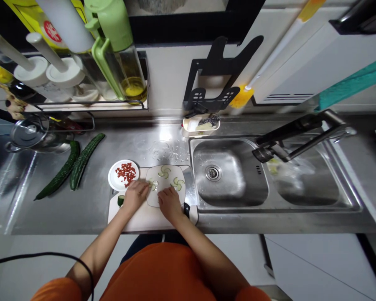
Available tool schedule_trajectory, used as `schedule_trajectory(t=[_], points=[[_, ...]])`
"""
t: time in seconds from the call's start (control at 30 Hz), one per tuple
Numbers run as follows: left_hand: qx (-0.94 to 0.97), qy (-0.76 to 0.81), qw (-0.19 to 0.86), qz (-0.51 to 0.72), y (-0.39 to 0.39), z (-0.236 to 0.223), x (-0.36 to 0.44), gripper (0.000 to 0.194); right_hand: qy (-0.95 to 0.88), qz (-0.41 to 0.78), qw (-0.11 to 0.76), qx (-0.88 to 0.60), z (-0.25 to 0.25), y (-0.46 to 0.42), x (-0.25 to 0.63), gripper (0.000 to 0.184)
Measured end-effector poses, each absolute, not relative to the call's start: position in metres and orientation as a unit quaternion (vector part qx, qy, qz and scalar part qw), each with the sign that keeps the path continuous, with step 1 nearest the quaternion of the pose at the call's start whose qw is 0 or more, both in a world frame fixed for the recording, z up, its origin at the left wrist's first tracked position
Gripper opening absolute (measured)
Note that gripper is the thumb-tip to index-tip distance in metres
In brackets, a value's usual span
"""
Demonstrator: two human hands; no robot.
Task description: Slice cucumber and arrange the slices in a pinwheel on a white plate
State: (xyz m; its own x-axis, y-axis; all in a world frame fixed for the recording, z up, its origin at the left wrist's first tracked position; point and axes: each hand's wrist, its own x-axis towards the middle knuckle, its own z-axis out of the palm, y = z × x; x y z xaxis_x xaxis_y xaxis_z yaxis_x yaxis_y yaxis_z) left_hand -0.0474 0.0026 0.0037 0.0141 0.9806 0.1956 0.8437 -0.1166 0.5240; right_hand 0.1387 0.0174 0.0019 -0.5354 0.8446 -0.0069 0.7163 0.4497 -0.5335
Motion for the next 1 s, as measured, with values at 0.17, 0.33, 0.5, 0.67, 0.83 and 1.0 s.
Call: schedule_trajectory(t=[0.17,0.33,0.5,0.67,0.83,1.0], points=[[0.733,0.623,0.120,0.247,0.009,-0.002,-0.039,0.018,-0.837,0.239,0.140,-0.472,0.001,0.022,0.134,0.017],[0.748,0.607,0.116,0.241,0.006,-0.010,-0.042,0.018,-0.832,0.242,0.140,-0.479,0.000,0.025,0.129,0.015],[0.744,0.608,0.119,0.251,0.005,-0.019,-0.046,0.019,-0.833,0.242,0.138,-0.479,-0.002,0.028,0.124,0.019],[0.745,0.603,0.125,0.255,0.005,-0.020,-0.047,0.020,-0.838,0.230,0.141,-0.475,-0.005,0.030,0.117,0.027],[0.745,0.602,0.127,0.258,0.004,-0.020,-0.047,0.021,-0.843,0.223,0.133,-0.471,-0.008,0.030,0.114,0.028],[0.747,0.595,0.134,0.266,0.003,-0.020,-0.047,0.021,-0.844,0.221,0.135,-0.470,-0.008,0.030,0.115,0.028]])
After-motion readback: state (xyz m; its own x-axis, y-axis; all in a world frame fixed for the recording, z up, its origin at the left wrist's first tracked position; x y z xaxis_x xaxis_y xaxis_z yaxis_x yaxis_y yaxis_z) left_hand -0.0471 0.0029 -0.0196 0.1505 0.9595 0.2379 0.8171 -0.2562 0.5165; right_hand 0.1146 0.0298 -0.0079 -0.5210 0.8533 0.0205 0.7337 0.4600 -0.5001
